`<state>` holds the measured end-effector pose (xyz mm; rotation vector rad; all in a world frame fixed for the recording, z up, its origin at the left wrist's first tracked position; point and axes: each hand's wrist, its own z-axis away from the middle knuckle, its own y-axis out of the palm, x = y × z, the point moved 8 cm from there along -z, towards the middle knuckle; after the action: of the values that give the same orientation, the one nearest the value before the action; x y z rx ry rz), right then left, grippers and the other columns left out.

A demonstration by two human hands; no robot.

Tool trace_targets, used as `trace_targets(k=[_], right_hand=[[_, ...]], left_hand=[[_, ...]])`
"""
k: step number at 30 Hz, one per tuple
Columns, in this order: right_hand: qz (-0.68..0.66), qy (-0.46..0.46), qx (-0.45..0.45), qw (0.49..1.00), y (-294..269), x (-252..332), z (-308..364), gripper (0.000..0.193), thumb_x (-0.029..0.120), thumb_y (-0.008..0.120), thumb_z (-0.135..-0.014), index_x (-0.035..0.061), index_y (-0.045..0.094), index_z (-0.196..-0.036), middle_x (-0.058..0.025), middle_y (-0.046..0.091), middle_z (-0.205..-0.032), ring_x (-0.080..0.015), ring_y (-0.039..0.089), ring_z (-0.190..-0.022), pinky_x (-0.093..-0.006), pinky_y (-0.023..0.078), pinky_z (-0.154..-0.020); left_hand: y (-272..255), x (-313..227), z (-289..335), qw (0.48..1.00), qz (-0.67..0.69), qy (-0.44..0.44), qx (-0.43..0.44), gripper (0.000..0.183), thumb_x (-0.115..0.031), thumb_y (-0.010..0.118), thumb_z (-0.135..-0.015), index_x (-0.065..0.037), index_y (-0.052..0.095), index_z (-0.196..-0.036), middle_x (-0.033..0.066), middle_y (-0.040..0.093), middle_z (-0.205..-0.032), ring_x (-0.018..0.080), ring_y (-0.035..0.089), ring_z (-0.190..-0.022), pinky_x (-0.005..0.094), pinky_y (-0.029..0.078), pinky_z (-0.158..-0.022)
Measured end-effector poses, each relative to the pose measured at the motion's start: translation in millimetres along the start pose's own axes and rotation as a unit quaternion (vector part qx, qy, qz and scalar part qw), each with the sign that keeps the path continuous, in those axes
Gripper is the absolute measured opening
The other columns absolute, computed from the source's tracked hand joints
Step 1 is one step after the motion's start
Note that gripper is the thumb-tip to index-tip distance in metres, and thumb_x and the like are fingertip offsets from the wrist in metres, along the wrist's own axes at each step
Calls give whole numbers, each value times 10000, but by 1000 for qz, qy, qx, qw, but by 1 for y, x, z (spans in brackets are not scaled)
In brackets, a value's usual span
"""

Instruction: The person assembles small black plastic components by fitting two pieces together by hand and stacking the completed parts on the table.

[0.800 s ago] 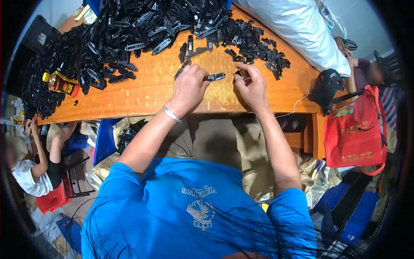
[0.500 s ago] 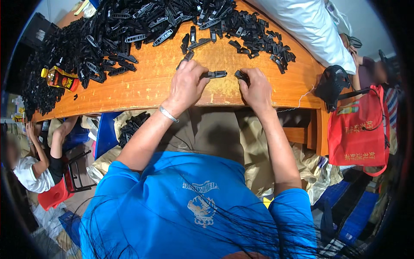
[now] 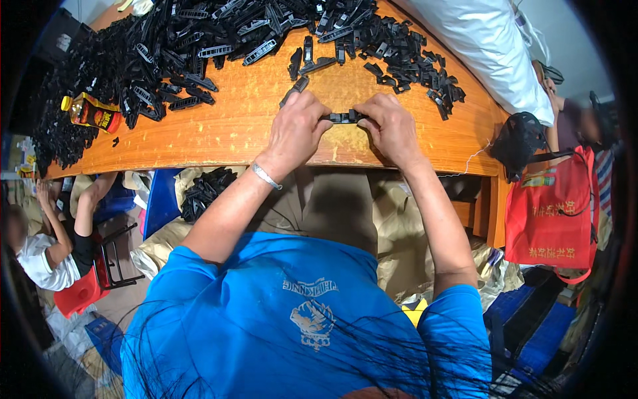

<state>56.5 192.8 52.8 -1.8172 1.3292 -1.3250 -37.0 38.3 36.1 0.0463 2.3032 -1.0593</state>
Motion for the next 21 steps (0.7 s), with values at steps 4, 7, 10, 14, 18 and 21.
trace_targets(k=[4,7,10,14,18,21], right_hand=[[-30,-58,-3,998,13,13,-13,242,77,835,-812,81,801,-1052,-87,691,-966,-323,663,-982,-437,558,-833],[-16,-82,8,996,20,24,-20,230,120,840,-815,99,808,-1042,-78,694,-972,-316,664,-981,-430,564,-840],[-52,-100,62,992,40,45,-14,221,237,830,-866,107,806,-1043,-67,718,-1014,-306,681,-1025,-418,575,-876],[-77,-11,-40,996,11,4,-20,255,256,834,-884,104,808,-1087,-113,735,-1104,-338,715,-1054,-451,578,-905],[61,153,-70,984,-11,-70,-39,263,239,817,-901,87,803,-1116,-146,732,-1117,-368,724,-1042,-478,579,-904],[130,170,-58,975,-9,-71,-66,236,202,798,-911,64,797,-1103,-180,732,-1113,-396,722,-1058,-494,579,-910]], left_hand=[[5,1,-2,999,28,14,-11,154,-70,819,-852,-33,745,-983,128,645,-957,362,619,-959,459,515,-833],[-6,7,5,1000,13,-2,-15,136,-75,813,-853,-26,733,-953,140,651,-958,376,626,-962,466,516,-840],[-45,21,36,998,-20,-41,53,162,-59,818,-836,-12,726,-962,153,665,-980,387,641,-1001,458,525,-862],[-151,77,108,961,-12,-210,178,317,45,768,-855,8,730,-1167,141,697,-1096,300,725,-1054,390,580,-946],[-176,84,93,965,10,-257,53,267,-16,727,-956,21,715,-1221,123,708,-1104,230,738,-1047,344,595,-911],[-118,68,49,981,-13,-194,1,320,-129,788,-961,1,721,-1245,141,737,-1099,255,737,-1009,369,597,-887]])
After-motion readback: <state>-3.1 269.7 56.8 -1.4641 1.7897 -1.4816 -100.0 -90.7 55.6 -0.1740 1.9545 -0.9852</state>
